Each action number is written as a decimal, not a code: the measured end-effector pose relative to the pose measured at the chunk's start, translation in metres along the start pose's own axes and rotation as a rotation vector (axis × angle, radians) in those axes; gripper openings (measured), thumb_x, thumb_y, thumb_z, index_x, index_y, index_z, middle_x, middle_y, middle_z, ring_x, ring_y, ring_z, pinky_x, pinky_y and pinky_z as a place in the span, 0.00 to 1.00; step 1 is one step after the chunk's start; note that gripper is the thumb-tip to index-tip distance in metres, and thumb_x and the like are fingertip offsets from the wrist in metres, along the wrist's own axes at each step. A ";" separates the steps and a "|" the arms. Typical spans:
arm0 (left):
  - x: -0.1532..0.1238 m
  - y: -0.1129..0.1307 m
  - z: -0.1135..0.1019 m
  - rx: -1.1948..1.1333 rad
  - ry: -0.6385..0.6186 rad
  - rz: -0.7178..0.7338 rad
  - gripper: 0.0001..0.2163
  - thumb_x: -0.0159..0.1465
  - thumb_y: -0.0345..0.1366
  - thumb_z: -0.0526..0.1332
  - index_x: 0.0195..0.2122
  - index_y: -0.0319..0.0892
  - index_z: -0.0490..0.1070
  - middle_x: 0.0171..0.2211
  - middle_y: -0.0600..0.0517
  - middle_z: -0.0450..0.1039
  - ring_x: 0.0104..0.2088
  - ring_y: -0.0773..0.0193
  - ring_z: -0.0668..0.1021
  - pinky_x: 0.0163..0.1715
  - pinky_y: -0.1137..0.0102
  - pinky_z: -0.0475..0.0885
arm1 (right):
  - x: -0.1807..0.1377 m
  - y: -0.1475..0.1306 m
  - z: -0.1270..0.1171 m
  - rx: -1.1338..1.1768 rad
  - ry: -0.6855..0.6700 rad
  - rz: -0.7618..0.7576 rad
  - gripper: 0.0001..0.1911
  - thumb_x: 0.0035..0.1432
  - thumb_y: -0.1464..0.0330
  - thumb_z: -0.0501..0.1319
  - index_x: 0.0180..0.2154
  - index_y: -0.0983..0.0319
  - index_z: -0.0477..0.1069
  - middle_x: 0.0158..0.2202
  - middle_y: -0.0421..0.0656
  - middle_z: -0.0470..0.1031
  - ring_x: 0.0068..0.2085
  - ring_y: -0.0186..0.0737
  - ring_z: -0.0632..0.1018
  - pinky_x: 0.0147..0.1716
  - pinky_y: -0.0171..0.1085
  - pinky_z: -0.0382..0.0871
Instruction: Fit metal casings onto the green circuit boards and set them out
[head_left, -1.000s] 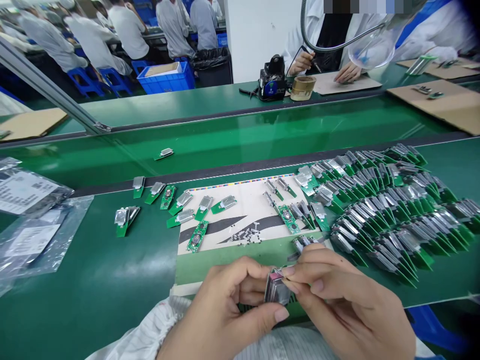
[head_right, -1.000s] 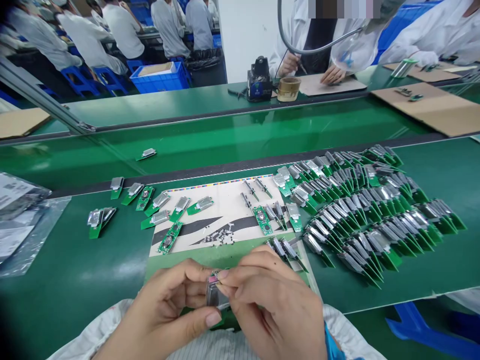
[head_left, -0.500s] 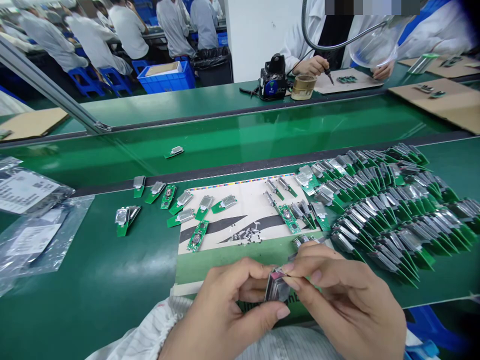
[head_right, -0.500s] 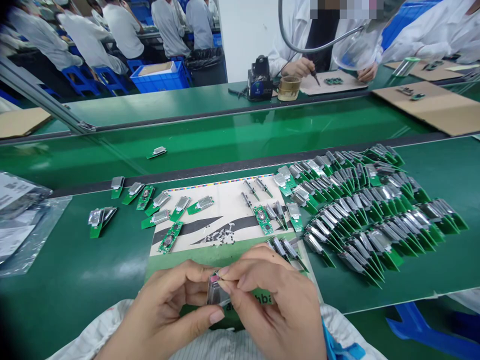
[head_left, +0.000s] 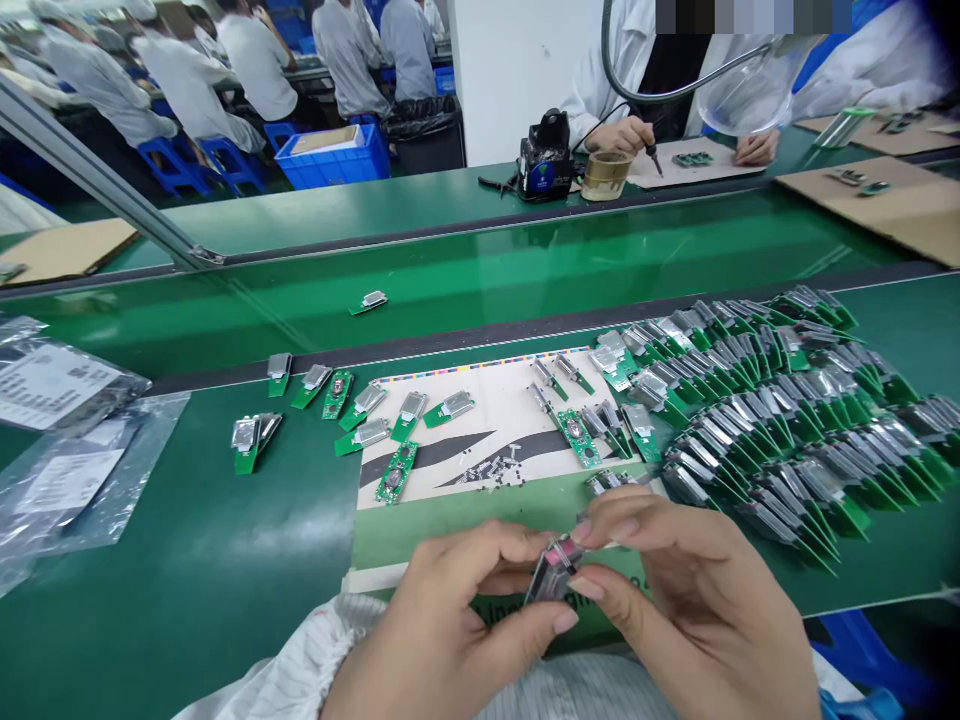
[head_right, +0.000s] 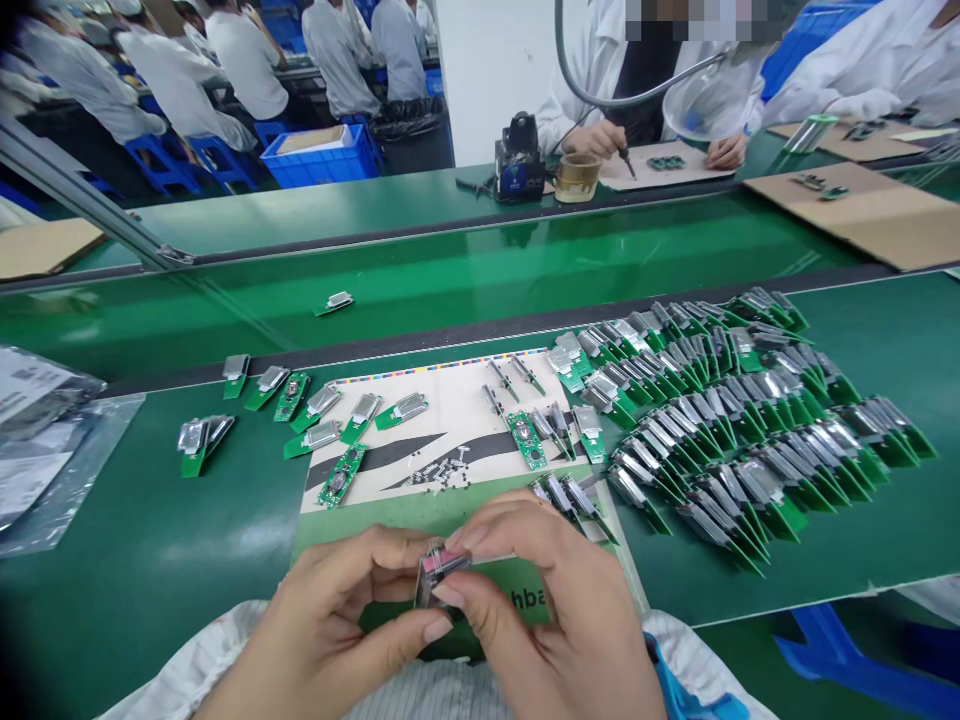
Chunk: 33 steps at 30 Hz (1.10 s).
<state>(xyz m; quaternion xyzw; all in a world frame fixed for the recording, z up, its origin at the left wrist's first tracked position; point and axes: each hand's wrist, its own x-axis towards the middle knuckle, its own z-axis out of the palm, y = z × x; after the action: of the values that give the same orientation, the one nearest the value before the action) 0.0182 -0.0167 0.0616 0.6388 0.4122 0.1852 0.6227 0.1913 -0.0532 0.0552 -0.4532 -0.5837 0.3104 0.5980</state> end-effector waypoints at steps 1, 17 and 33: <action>0.000 0.000 0.000 0.024 -0.002 0.015 0.07 0.61 0.39 0.65 0.40 0.46 0.73 0.36 0.51 0.78 0.36 0.60 0.82 0.34 0.71 0.79 | 0.000 0.000 0.000 -0.011 -0.001 0.001 0.17 0.56 0.82 0.58 0.42 0.56 0.66 0.34 0.39 0.75 0.38 0.38 0.78 0.38 0.33 0.78; -0.002 -0.011 0.003 -0.042 0.083 0.041 0.09 0.61 0.37 0.65 0.41 0.47 0.68 0.41 0.49 0.75 0.43 0.58 0.79 0.43 0.65 0.77 | 0.003 0.005 -0.017 -0.235 -0.271 0.114 0.07 0.63 0.64 0.62 0.44 0.54 0.69 0.50 0.43 0.71 0.52 0.40 0.73 0.44 0.33 0.74; 0.248 -0.006 -0.179 1.036 0.460 0.072 0.16 0.65 0.36 0.61 0.54 0.40 0.67 0.57 0.44 0.66 0.55 0.49 0.71 0.53 0.48 0.67 | 0.166 0.104 -0.043 -1.359 -0.506 0.477 0.11 0.64 0.64 0.61 0.42 0.66 0.72 0.42 0.45 0.75 0.42 0.41 0.78 0.43 0.45 0.73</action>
<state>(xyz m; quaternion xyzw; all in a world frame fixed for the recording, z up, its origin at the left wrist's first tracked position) 0.0287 0.2852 0.0151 0.8177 0.5522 0.1145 0.1155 0.2712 0.1297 0.0344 -0.7505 -0.6518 0.0981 -0.0475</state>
